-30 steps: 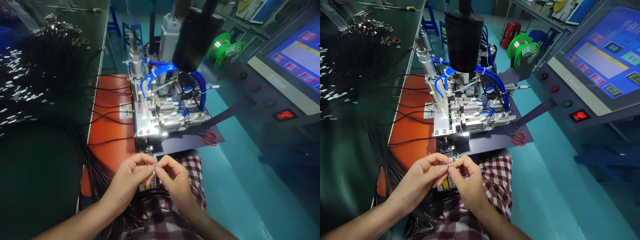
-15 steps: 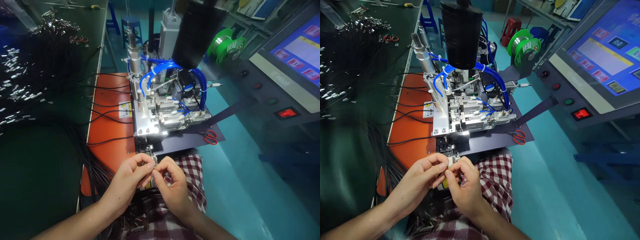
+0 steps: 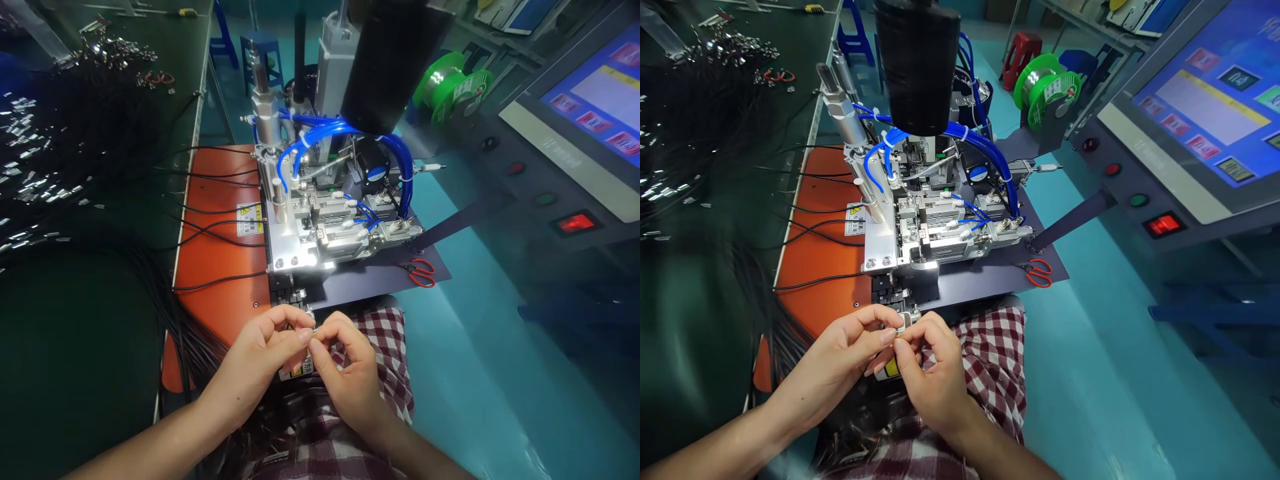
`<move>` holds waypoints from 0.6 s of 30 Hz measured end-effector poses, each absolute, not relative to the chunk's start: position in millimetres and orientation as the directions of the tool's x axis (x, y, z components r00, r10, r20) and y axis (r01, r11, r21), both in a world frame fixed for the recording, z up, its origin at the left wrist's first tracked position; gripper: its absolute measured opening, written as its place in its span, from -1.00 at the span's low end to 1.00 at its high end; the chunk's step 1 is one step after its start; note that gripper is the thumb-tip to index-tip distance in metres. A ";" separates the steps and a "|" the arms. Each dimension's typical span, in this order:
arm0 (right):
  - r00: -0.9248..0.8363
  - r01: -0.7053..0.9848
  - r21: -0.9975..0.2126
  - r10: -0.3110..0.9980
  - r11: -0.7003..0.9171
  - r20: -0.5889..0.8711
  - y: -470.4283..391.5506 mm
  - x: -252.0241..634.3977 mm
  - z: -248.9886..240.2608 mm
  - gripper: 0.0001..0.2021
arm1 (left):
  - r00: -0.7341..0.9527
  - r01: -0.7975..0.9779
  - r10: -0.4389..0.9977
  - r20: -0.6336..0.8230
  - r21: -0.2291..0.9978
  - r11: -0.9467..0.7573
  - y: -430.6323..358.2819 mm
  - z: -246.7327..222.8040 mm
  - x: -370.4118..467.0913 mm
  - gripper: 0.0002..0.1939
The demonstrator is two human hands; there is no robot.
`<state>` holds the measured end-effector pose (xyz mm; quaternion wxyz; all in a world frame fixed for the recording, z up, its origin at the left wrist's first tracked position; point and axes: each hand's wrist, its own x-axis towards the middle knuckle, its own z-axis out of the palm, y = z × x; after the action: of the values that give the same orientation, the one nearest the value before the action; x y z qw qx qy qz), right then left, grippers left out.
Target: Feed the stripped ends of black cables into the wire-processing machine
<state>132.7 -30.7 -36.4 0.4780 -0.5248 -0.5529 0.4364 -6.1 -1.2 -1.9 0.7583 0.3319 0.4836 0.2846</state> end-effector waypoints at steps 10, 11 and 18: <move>-0.017 0.137 -0.987 0.996 0.084 0.082 -31.0 132.3 -32.9 -0.83 | 0.310 -0.162 0.779 -0.545 0.777 0.609 -3.4 0.9 -3.2 -0.86; -0.015 0.137 -0.988 0.997 0.078 0.077 -30.9 131.9 -32.6 -0.82 | 0.299 -0.167 0.785 -0.542 0.781 0.602 -3.3 0.6 -2.9 -0.86; 0.061 0.158 -0.986 0.996 0.048 0.058 -35.8 132.5 -36.7 -0.85 | 0.291 -0.041 0.782 -0.551 0.810 0.585 0.0 1.9 -4.2 -0.87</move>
<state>132.5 -35.8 -36.7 0.4883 -0.5402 -0.5344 0.4291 -4.2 0.0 1.9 0.7210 0.3547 0.5224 0.2854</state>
